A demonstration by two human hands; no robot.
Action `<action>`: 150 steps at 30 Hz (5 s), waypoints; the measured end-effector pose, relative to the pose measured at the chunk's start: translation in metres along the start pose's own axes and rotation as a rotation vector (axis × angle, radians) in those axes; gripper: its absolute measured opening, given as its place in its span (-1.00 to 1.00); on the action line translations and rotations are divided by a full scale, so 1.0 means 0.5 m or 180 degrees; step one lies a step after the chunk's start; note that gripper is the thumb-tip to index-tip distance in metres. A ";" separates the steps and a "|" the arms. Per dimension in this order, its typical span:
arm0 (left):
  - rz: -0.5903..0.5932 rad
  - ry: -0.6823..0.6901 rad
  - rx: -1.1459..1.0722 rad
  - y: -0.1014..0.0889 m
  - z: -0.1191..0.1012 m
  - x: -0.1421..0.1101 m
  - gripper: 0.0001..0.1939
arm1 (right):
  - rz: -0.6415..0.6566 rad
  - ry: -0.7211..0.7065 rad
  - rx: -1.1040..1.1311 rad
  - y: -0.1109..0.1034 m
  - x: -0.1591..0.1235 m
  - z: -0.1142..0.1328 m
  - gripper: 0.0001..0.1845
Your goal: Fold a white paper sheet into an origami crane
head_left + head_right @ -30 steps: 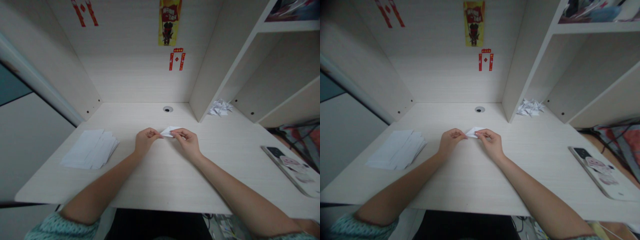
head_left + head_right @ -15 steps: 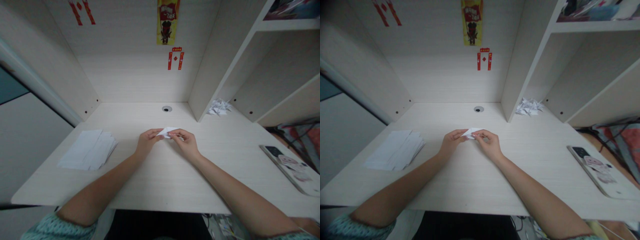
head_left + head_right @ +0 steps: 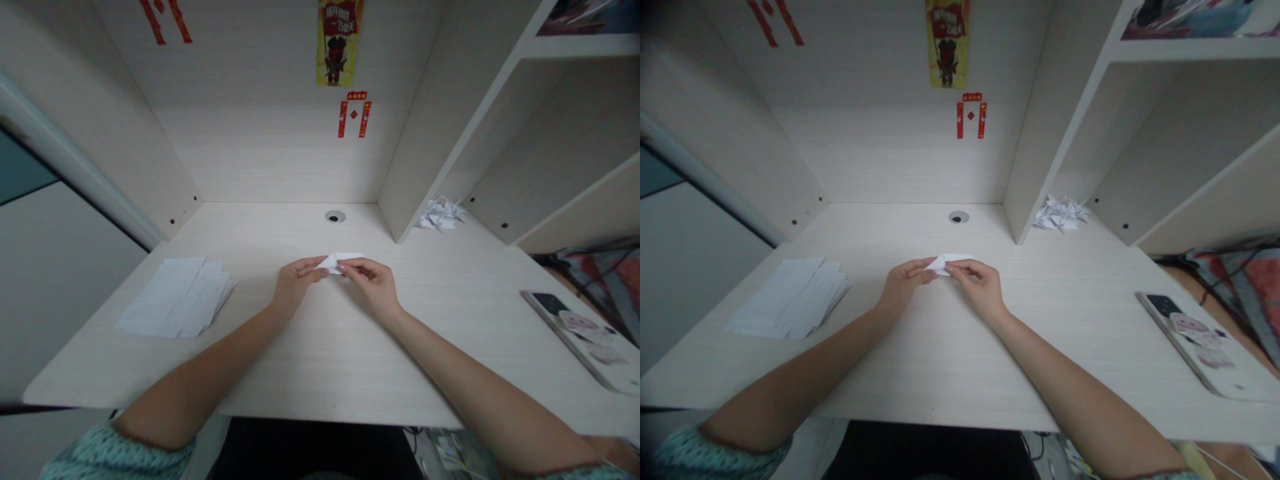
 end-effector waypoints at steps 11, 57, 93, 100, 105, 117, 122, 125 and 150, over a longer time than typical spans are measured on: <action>-0.0046 0.0001 0.0075 0.000 0.003 0.001 -0.59 | 0.0005 0.0269 0.0192 0.003 0.002 -0.010 -0.76; 0.0007 0.0103 0.0110 0.003 0.002 -0.007 -0.63 | 0.0086 0.0208 0.0299 0.013 -0.002 -0.022 -0.76; 0.0208 0.0015 -0.0097 0.014 0.007 -0.008 -0.57 | -0.0050 0.0502 0.0549 0.004 0.001 -0.019 -0.72; 0.0180 -0.0031 -0.0163 0.013 0.006 -0.009 -0.59 | -0.0038 0.0627 0.0687 0.006 -0.002 -0.012 -0.71; 0.0244 -0.0050 -0.0248 0.015 0.006 -0.012 -0.59 | -0.0054 0.0645 0.0639 0.007 -0.003 -0.010 -0.69; 0.0257 -0.0195 -0.0340 0.016 0.011 -0.009 -0.55 | -0.0114 0.0606 0.0615 0.005 0.002 -0.019 -0.68; 0.0224 -0.0289 -0.0379 0.016 0.007 -0.012 -0.56 | -0.0133 0.0569 0.0596 0.002 0.007 -0.020 -0.67; 0.0245 -0.0297 -0.0397 0.015 0.006 -0.012 -0.53 | -0.0153 0.0556 0.0499 -0.001 0.010 -0.022 -0.66; 0.0804 0.0280 0.0293 0.023 0.021 -0.002 -0.63 | 0.0114 -0.0368 -0.0036 0.004 0.003 -0.006 -0.66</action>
Point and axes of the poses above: each hand's wrist, its own x-axis towards the middle knuckle, its own y-axis out of the palm, z = x × y, the point moved 5 cm from there along x, towards the middle knuckle, and after that the axes turned 10 degrees about -z, right-handed, at the moved point
